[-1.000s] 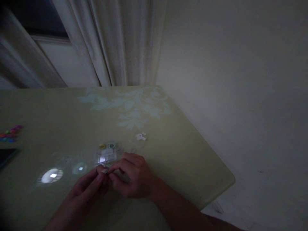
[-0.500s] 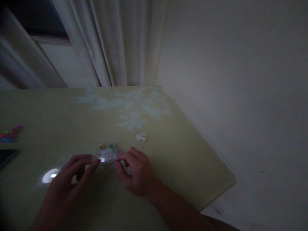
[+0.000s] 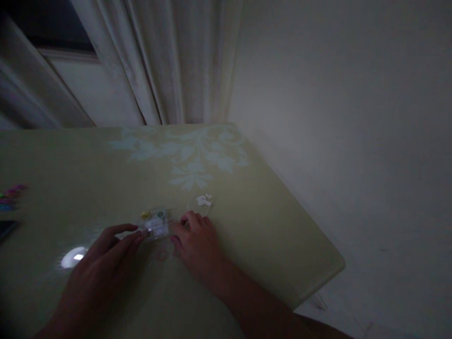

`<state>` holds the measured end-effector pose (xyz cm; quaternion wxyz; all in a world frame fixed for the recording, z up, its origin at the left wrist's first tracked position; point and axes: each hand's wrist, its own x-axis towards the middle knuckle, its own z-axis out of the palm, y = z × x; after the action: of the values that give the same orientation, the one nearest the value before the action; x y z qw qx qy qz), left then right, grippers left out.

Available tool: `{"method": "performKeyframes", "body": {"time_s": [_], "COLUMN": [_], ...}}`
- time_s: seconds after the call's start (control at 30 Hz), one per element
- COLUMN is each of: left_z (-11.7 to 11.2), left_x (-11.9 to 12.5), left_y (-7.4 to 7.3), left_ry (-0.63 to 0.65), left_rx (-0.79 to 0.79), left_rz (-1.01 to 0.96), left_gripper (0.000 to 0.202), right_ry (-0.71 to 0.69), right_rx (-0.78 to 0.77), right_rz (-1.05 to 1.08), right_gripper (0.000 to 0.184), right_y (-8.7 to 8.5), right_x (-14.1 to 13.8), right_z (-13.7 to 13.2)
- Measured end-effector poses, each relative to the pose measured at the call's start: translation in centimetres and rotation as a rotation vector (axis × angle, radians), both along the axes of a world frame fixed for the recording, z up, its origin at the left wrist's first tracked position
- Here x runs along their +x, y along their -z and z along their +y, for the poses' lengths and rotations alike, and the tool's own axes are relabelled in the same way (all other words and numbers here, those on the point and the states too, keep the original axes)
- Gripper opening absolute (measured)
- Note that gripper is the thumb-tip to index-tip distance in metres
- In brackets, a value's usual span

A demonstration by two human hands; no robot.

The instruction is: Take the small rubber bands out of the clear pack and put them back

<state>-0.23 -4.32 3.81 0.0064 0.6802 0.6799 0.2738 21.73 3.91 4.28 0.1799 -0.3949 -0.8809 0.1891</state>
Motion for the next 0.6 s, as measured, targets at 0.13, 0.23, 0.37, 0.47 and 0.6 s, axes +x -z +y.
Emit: {"method": "performKeyframes", "body": {"time_s": [0.13, 0.23, 0.37, 0.47, 0.6], "left_z": [-0.11, -0.08, 0.04, 0.06, -0.05], "left_x": [-0.28, -0.30, -0.03, 0.09, -0.19], "left_y": [-0.29, -0.72, -0.93, -0.93, -0.74], "left_ry": [0.004, -0.010, -0.035, -0.019, -0.005], "left_rx": [-0.009, -0.031, -0.009, 0.018, 0.035], "left_rz": [-0.043, -0.095, -0.176, -0.204, -0.202], "left_gripper": [0.048, 0.051, 0.049, 0.047, 0.042], "right_ry": [0.007, 0.008, 0.012, 0.018, 0.040], "right_rx": [-0.021, -0.029, -0.023, -0.011, 0.004], "right_rz": [0.012, 0.002, -0.003, 0.013, -0.004], "right_gripper": [0.031, 0.033, 0.030, 0.024, 0.010], "right_y": [-0.12, -0.14, 0.00, 0.10, 0.29], "right_x": [0.03, 0.05, 0.04, -0.06, -0.26], "right_z": [0.03, 0.13, 0.23, 0.22, 0.26]}}
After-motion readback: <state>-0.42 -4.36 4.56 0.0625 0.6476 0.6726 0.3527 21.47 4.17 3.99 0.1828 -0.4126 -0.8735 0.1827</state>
